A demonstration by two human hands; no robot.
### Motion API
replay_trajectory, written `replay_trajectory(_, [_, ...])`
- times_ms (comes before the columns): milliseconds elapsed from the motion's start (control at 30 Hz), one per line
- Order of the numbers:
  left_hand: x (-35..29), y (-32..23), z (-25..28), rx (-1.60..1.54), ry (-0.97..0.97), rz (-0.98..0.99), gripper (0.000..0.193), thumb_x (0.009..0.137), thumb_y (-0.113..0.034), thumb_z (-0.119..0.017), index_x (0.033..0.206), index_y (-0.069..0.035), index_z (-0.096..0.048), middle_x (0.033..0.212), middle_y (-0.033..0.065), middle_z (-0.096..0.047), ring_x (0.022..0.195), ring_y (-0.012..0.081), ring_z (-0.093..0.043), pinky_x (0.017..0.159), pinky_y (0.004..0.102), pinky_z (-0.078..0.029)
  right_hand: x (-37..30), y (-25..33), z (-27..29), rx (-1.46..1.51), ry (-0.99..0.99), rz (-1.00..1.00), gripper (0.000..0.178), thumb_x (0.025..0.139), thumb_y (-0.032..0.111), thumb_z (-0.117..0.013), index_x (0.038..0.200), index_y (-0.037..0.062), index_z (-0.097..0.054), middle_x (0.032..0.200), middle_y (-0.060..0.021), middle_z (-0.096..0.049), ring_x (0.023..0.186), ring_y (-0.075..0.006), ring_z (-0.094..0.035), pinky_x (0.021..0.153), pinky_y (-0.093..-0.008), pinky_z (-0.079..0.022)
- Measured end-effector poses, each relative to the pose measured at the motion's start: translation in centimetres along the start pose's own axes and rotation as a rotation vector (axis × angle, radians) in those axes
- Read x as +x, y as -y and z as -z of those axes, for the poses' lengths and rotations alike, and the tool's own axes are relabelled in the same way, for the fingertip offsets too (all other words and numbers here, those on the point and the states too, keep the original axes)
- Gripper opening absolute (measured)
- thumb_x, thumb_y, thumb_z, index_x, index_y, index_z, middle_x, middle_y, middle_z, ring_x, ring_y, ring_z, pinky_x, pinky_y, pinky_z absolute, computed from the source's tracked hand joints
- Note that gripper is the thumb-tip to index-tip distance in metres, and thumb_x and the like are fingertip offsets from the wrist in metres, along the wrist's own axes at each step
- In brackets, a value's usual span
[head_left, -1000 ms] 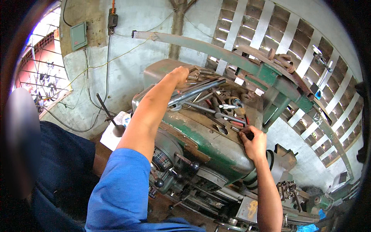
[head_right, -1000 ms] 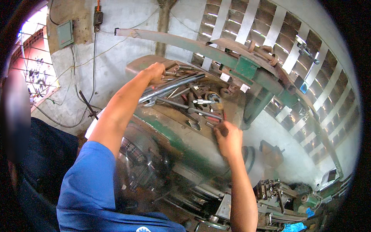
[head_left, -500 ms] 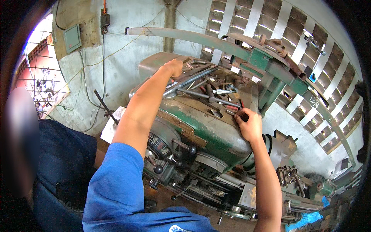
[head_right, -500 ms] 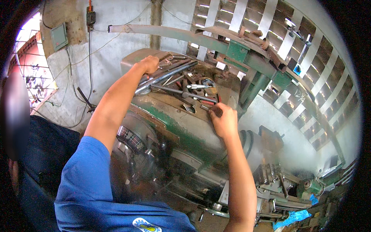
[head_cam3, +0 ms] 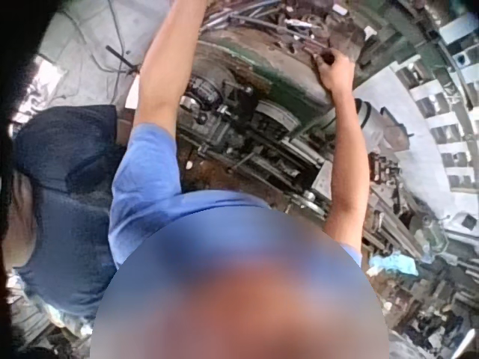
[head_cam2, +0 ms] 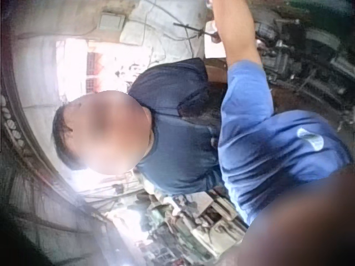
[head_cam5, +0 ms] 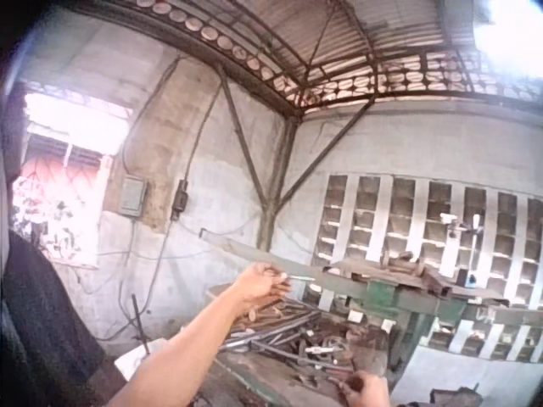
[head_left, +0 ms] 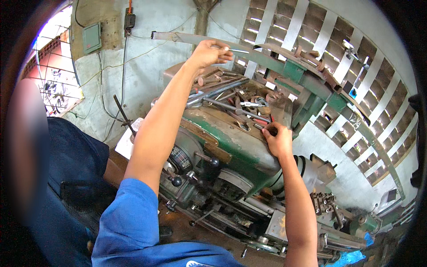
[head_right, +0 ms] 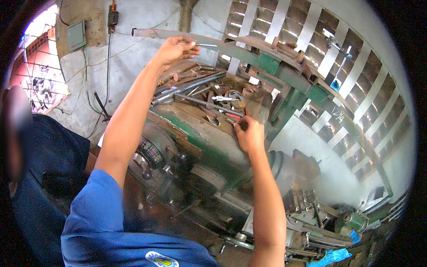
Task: The person operates a metal lathe, adjusting the tool post and carriage while a coworker stands nearby. They then measure a small metal rod with a micrometer, place the micrometer on the lathe, and continue adjusting the lathe controls.
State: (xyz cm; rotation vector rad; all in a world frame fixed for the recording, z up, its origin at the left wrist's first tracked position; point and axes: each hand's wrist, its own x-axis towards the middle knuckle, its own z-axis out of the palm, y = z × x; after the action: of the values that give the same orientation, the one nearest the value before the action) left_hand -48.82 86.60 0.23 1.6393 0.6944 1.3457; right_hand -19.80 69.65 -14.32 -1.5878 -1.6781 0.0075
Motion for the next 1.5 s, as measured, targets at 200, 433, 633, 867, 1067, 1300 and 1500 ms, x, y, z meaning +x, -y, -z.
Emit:
replay_trajectory(200, [-9.7, -4.8, -4.3, -0.057, -0.021, -0.267, 0.016, 0.101, -0.007, -0.061, 0.115, 0.002, -0.059, 0.111, 0.0182, -0.072, 0.100, 0.0238, -0.073, 0.083, 0.0309, -0.057, 0.1, -0.2, -0.3, 0.062, -0.031, 0.081, 0.015, 0.083, 0.014, -0.077, 0.090, 0.0014, -0.073, 0.088, -0.0193, -0.075, 0.084, -0.0340, -0.074, 0.078, -0.0402, -0.056])
replay_trajectory(433, [-20.7, -7.9, -9.0, -0.107, -0.107, -0.372, 0.015, 0.103, -0.013, -0.061, 0.110, 0.000, -0.058, 0.101, 0.0164, -0.074, 0.093, 0.0230, -0.074, 0.078, 0.0309, -0.056, 0.0, -1.5, -0.8, 0.061, -0.018, 0.106, 0.014, 0.084, 0.015, -0.074, 0.090, 0.0032, -0.072, 0.090, -0.0196, -0.074, 0.087, -0.0374, -0.072, 0.081, -0.0429, -0.056])
replay_trajectory(633, [-26.3, -9.5, -12.4, -0.243, -0.119, -0.301, 0.015, 0.104, -0.016, -0.061, 0.097, -0.003, -0.056, 0.096, 0.0133, -0.075, 0.093, 0.0218, -0.075, 0.076, 0.0289, -0.058, 0.3, -1.8, -1.3, 0.061, -0.035, 0.114, 0.013, 0.083, 0.015, -0.073, 0.089, 0.0036, -0.073, 0.091, -0.0197, -0.074, 0.088, -0.0374, -0.072, 0.082, -0.0439, -0.056])
replay_trajectory(867, [-29.7, -11.2, -13.5, -0.187, -0.132, -0.313, 0.010, 0.102, -0.010, -0.062, 0.098, -0.003, -0.057, 0.096, 0.0128, -0.074, 0.094, 0.0227, -0.075, 0.077, 0.0300, -0.058, 0.6, -2.0, -1.6, 0.035, -0.059, 0.138, 0.012, 0.082, 0.015, -0.073, 0.089, 0.0042, -0.073, 0.088, -0.0215, -0.073, 0.086, -0.0375, -0.072, 0.080, -0.0438, -0.057])
replay_trajectory(1067, [-32.0, -12.0, -14.5, -0.143, -0.115, -0.288, 0.012, 0.105, -0.014, -0.057, 0.100, -0.005, -0.052, 0.102, 0.0173, -0.075, 0.097, 0.0274, -0.075, 0.078, 0.0312, -0.057, 0.9, -2.6, -2.1, 0.008, -0.061, 0.156, 0.013, 0.083, 0.017, -0.073, 0.090, 0.0066, -0.073, 0.091, -0.0229, -0.073, 0.089, -0.0412, -0.071, 0.082, -0.0466, -0.056])
replay_trajectory(1300, [-33.3, -12.5, -15.3, -0.104, -0.101, -0.329, 0.012, 0.101, -0.006, -0.062, 0.097, -0.004, -0.051, 0.106, 0.0193, -0.074, 0.099, 0.0287, -0.074, 0.079, 0.0320, -0.058, 0.6, -2.0, -1.5, 0.011, -0.028, 0.120, 0.013, 0.083, 0.017, -0.071, 0.090, 0.0066, -0.073, 0.091, -0.0234, -0.073, 0.089, -0.0413, -0.070, 0.082, -0.0474, -0.056])
replay_trajectory(1500, [-33.8, -12.4, -15.6, -0.226, -0.087, -0.341, 0.015, 0.097, -0.001, -0.066, 0.096, -0.003, -0.051, 0.108, 0.0209, -0.072, 0.100, 0.0309, -0.074, 0.084, 0.0380, -0.060, 0.5, -1.8, -1.5, -0.048, -0.097, 0.168, 0.013, 0.083, 0.017, -0.071, 0.091, 0.0067, -0.074, 0.091, -0.0218, -0.073, 0.088, -0.0395, -0.071, 0.082, -0.0464, -0.057])
